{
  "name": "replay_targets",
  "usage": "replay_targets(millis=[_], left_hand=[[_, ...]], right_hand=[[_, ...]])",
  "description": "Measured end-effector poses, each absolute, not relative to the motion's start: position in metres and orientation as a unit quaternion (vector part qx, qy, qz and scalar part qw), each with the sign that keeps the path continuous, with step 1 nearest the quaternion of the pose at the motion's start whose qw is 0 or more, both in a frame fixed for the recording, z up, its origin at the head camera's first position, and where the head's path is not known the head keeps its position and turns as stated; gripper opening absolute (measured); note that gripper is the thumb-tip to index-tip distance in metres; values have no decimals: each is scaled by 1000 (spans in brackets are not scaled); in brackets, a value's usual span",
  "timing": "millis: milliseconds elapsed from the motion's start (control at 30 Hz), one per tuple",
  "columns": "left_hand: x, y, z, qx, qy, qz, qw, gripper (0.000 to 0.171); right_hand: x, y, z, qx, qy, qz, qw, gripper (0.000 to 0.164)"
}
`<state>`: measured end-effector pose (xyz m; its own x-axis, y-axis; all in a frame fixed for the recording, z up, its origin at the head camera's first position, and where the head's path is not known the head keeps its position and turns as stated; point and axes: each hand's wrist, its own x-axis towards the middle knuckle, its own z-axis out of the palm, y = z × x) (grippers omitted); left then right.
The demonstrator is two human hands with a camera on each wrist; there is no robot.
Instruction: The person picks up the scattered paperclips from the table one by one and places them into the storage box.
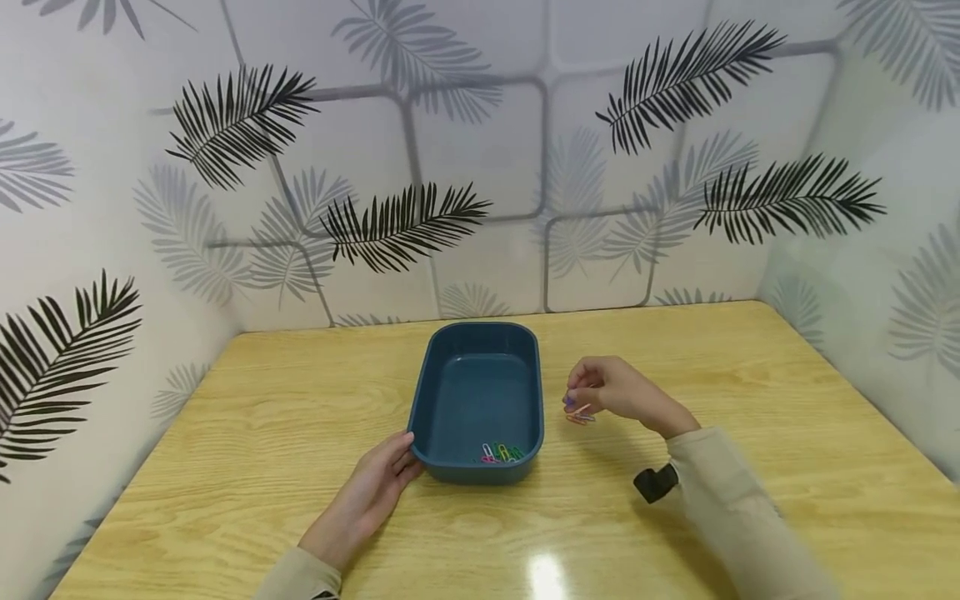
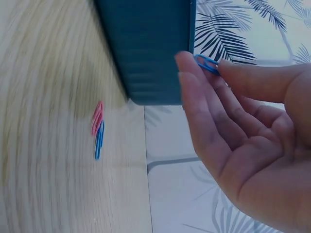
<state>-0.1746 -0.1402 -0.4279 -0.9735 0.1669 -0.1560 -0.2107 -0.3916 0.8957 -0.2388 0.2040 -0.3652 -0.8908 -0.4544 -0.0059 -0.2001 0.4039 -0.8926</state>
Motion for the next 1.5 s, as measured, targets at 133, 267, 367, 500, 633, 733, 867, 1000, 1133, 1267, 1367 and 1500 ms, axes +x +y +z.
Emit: replay_targets(millis=[133, 267, 367, 500, 633, 733, 867, 1000, 1133, 1267, 1367, 1500], left_hand=[[-176, -143, -427, -25, 535, 838, 105, 33], [-176, -144, -427, -22, 532, 840, 108, 29], [-177, -145, -427, -14, 534, 837, 117, 32], [-176, -147, -426, -5, 539, 833, 128, 42], [-176, -148, -426, -4, 546, 828, 127, 48], [-176, -149, -426, -3, 547, 827, 126, 46], [-175, -148, -426, -4, 538, 833, 129, 40], [-175, -148, -426, -2, 538, 833, 130, 43], [-176, -147, -426, -3, 544, 830, 127, 47], [-176, -147, -425, -2, 545, 828, 130, 48], [-176, -146, -425, -1, 544, 828, 134, 48], [-175, -145, -426, -8, 543, 830, 129, 45]], right_hand=[[-243, 194, -362, -186, 836, -505, 103, 5], [-246, 183, -359, -192, 842, -498, 85, 7], [-247, 175, -358, -197, 842, -497, 75, 8], [-247, 165, -357, -206, 847, -486, 62, 6], [-247, 158, -355, -204, 851, -482, 50, 4], [-247, 154, -355, -199, 847, -490, 61, 4], [-246, 149, -355, -203, 842, -493, 84, 5], [-246, 144, -354, -214, 841, -490, 86, 4], [-243, 140, -351, -229, 838, -488, 86, 4], [-241, 138, -350, -237, 836, -488, 86, 5], [-240, 137, -350, -240, 834, -489, 85, 5], [-238, 136, -350, -236, 830, -498, 87, 4]])
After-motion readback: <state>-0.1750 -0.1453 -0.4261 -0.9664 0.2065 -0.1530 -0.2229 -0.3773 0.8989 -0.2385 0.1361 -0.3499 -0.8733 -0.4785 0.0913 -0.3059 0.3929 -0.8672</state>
